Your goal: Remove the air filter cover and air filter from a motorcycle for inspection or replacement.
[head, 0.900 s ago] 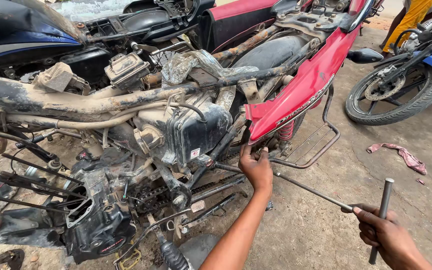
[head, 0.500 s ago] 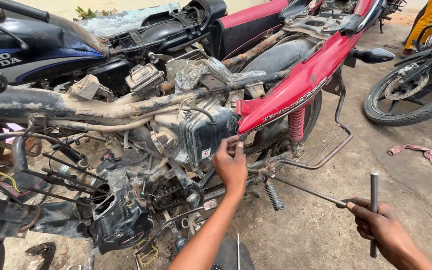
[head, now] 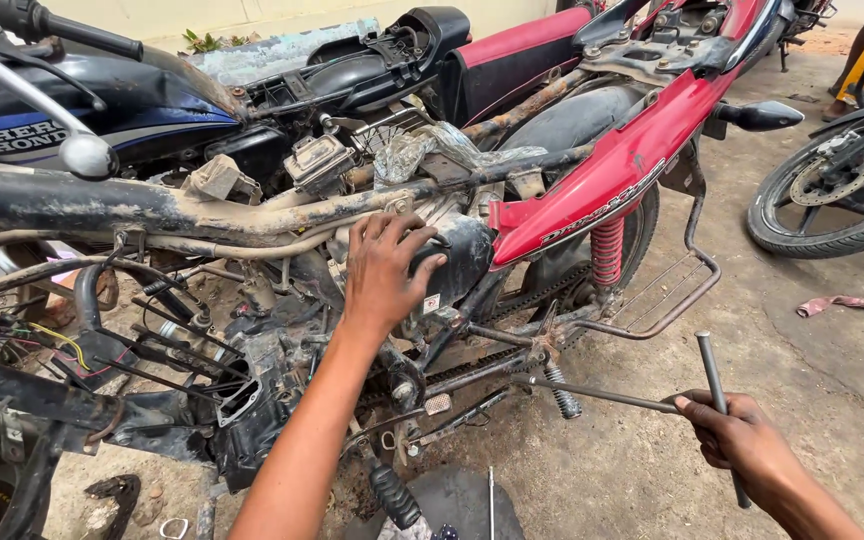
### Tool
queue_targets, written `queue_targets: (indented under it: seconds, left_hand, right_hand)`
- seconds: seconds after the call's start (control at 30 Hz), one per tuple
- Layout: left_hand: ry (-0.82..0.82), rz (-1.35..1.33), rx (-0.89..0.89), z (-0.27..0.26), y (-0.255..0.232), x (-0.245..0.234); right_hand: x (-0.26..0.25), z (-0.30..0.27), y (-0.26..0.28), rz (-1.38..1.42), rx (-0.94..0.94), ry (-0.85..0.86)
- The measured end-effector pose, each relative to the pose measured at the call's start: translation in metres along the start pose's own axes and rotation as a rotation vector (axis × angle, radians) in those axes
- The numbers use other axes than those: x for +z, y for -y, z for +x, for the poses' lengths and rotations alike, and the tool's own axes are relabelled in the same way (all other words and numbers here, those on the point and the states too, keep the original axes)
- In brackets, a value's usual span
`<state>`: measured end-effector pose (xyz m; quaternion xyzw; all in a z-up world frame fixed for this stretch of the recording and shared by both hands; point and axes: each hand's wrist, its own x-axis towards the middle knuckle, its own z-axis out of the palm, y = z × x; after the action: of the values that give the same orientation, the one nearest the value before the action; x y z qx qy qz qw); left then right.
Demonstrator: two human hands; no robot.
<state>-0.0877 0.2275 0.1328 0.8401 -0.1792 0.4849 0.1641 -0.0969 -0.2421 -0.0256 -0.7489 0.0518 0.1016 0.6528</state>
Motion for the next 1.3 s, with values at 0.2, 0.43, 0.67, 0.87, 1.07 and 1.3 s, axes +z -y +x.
queue_targets:
  seconds: [0.2,0.43,0.67,0.87,1.07,1.3]
  left_hand:
    - [-0.052,0.026,-0.079,0.004,0.045,-0.007]
    - [-0.037,0.020,-0.028,0.012,0.039,0.004]
    - [0.174,0.014,0.049,0.035,0.054,0.054]
    - [-0.191,-0.540,-0.286,0.027,0.062,0.050]
    - [-0.355,-1.276,-0.379,0.007,0.085,0.048]
    - [-0.538,-1.225,-0.376,-0.014,0.052,0.038]
  right_hand:
    - [0.018,-0.005,0.012,0.031,0.006,0.021]
    - [0.045,-0.013,0.033,-0.099,0.114,0.009]
    - [0.053,-0.006,0.026,-0.197,0.109,0.048]
    - [0.050,0.005,0.000,-0.267,0.158,0.092]
    - [0.060,0.018,-0.056,-0.256,0.254,0.164]
    - [0.075,0.036,-0.135,-0.241,0.463,0.184]
